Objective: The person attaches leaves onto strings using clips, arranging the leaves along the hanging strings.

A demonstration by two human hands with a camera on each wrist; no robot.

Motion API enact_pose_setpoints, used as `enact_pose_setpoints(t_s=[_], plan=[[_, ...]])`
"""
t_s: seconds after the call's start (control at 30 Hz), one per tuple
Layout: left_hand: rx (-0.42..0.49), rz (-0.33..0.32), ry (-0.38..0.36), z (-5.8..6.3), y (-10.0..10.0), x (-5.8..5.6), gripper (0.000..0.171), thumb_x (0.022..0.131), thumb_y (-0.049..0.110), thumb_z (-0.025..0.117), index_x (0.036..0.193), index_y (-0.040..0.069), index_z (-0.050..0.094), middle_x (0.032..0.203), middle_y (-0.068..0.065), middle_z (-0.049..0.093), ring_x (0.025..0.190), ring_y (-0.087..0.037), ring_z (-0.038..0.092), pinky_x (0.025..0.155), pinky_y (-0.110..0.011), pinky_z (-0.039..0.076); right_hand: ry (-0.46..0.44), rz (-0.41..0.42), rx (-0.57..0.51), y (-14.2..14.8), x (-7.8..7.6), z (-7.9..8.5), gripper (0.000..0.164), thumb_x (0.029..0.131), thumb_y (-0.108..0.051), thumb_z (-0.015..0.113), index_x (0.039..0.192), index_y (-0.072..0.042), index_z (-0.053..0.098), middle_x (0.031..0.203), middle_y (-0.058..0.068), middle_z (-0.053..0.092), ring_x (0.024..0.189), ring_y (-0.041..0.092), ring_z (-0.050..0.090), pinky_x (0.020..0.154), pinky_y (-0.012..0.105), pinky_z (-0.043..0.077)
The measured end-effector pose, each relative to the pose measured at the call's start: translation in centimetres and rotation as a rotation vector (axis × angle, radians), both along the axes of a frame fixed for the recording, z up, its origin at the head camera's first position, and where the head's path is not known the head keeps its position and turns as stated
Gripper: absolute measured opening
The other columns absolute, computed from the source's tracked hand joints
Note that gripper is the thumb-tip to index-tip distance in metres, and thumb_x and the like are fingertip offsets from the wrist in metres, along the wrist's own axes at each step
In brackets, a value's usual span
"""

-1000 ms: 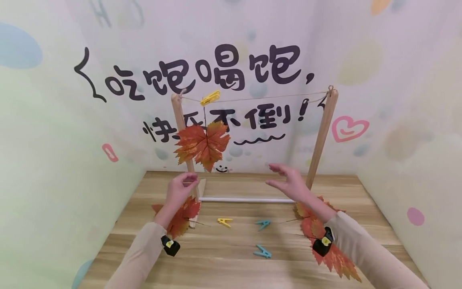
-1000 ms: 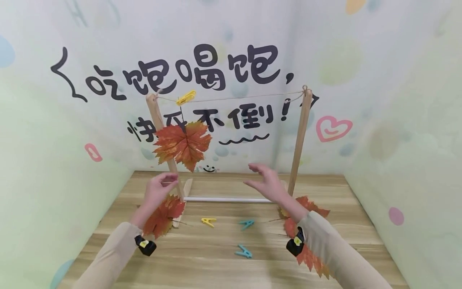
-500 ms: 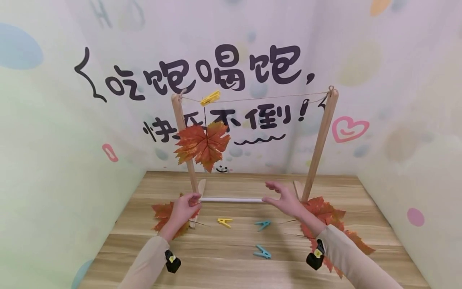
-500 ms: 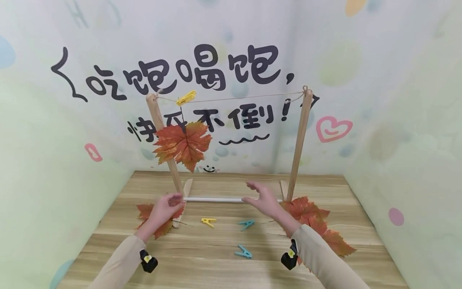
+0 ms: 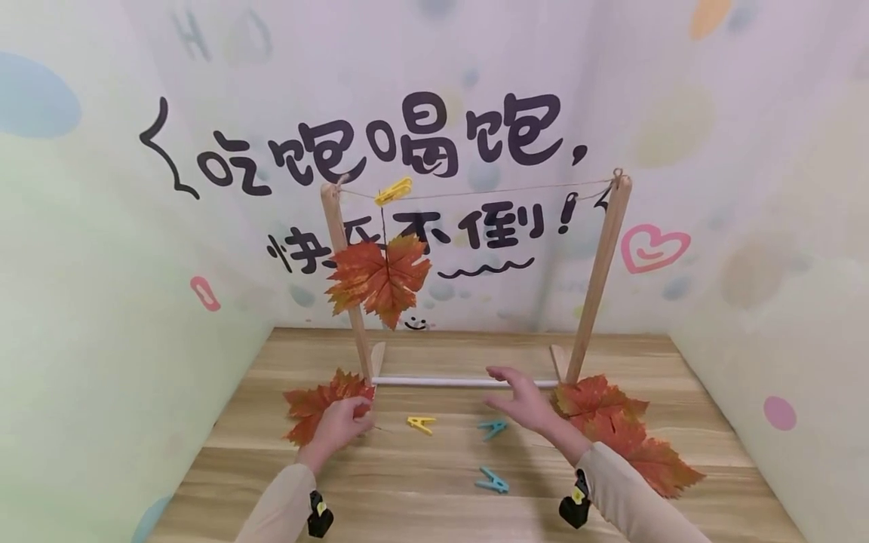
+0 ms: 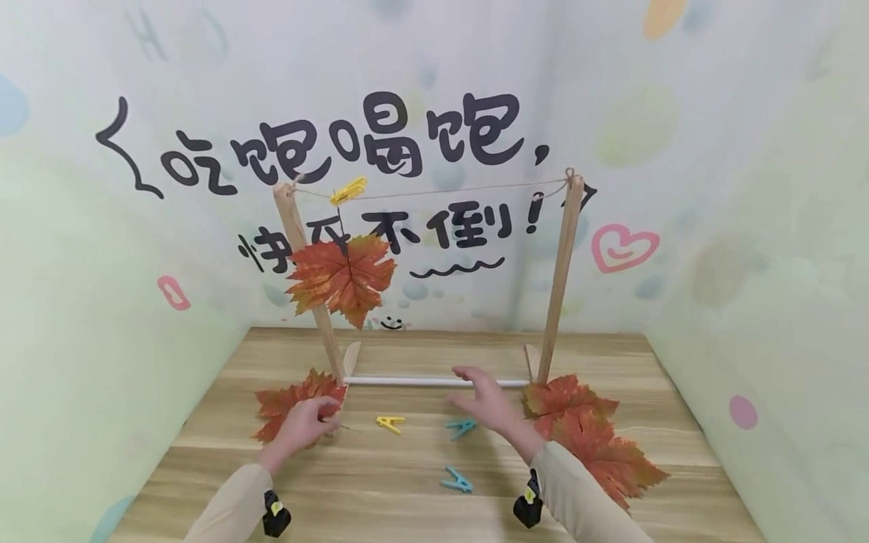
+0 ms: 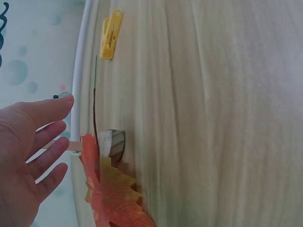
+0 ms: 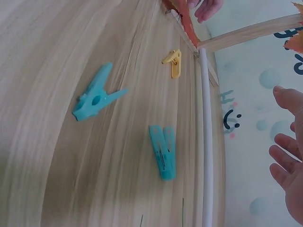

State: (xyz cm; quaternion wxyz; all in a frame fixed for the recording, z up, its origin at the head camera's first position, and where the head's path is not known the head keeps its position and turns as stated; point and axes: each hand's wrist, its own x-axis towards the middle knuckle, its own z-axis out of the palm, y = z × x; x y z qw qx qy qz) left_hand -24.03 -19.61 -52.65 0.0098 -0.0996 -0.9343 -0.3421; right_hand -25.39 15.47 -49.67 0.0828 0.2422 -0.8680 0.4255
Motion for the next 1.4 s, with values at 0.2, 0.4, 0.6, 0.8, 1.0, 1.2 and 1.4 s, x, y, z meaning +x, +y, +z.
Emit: enact_pose_setpoints(t_s=[0.2,0.4,0.6,0.8,1.0,1.2,1.4], plan=[[-0.096,-0.031,0.069,-1.3,-0.1,0.0,0.031,0.066,0.005,0.078,0.095,0.0,0.066,0.09,-0.01,0.065,0.081,-0.025,0.06,0.075,-0.043,0.049,-0.021,0.031,-0.003,-1.0,0.1,-0.8,0.05,0.078,-0.017,0.071,0.12,0.004,0.053,0.115,0.017,0.059,0.104,0.032,0.054,0.087,0.05,0.043],[-0.127,-0.043,0.14,-1.5,-0.1,-0.3,0.029,0.063,0.006,0.08,0.089,0.002,0.068,0.085,-0.005,0.065,0.079,-0.022,0.061,0.072,-0.04,0.049,-0.065,0.049,0.005,-2.0,-0.1,-1.3,0.052,0.08,-0.022,0.07,0.122,0.002,0.051,0.119,0.017,0.056,0.108,0.031,0.053,0.088,0.048,0.043],[-0.162,-0.034,0.161,-1.9,0.0,-0.5,0.027,0.061,0.007,0.081,0.085,0.004,0.068,0.082,-0.004,0.066,0.076,-0.02,0.062,0.068,-0.037,0.05,-0.081,0.082,0.036,-3.2,-0.3,-1.5,0.054,0.082,-0.028,0.068,0.125,0.0,0.049,0.121,0.016,0.055,0.109,0.032,0.052,0.088,0.045,0.044],[-0.148,-0.044,0.148,-1.9,0.2,-0.6,0.024,0.062,0.006,0.081,0.082,0.005,0.068,0.081,-0.004,0.067,0.075,-0.019,0.062,0.067,-0.037,0.05,-0.083,0.095,0.035,-4.2,-0.5,-1.6,0.055,0.081,-0.03,0.068,0.123,0.002,0.05,0.119,0.018,0.056,0.108,0.032,0.053,0.089,0.047,0.043],[-0.129,-0.054,0.12,-2.1,0.0,-0.8,0.02,0.064,0.005,0.079,0.08,0.006,0.068,0.08,-0.003,0.067,0.075,-0.021,0.062,0.068,-0.037,0.05,-0.071,0.089,0.039,-5.0,-0.5,-2.3,0.053,0.08,-0.025,0.069,0.121,0.003,0.051,0.118,0.017,0.057,0.107,0.03,0.054,0.09,0.046,0.043],[-0.12,-0.07,0.108,-2.5,-0.1,-0.7,0.014,0.067,0.006,0.077,0.077,0.007,0.068,0.078,-0.002,0.067,0.075,-0.018,0.062,0.068,-0.035,0.05,-0.101,0.079,0.046,-5.6,-0.4,-2.8,0.049,0.079,-0.017,0.069,0.121,0.002,0.051,0.118,0.018,0.056,0.107,0.032,0.053,0.091,0.047,0.043],[-0.112,-0.113,0.143,-2.7,-0.2,-0.6,0.01,0.068,0.005,0.076,0.073,0.009,0.068,0.073,0.002,0.065,0.07,-0.014,0.061,0.064,-0.03,0.049,-0.113,0.075,0.043,-5.9,-0.3,-3.3,0.05,0.079,-0.02,0.07,0.12,0.004,0.052,0.116,0.019,0.057,0.106,0.033,0.054,0.09,0.047,0.043]])
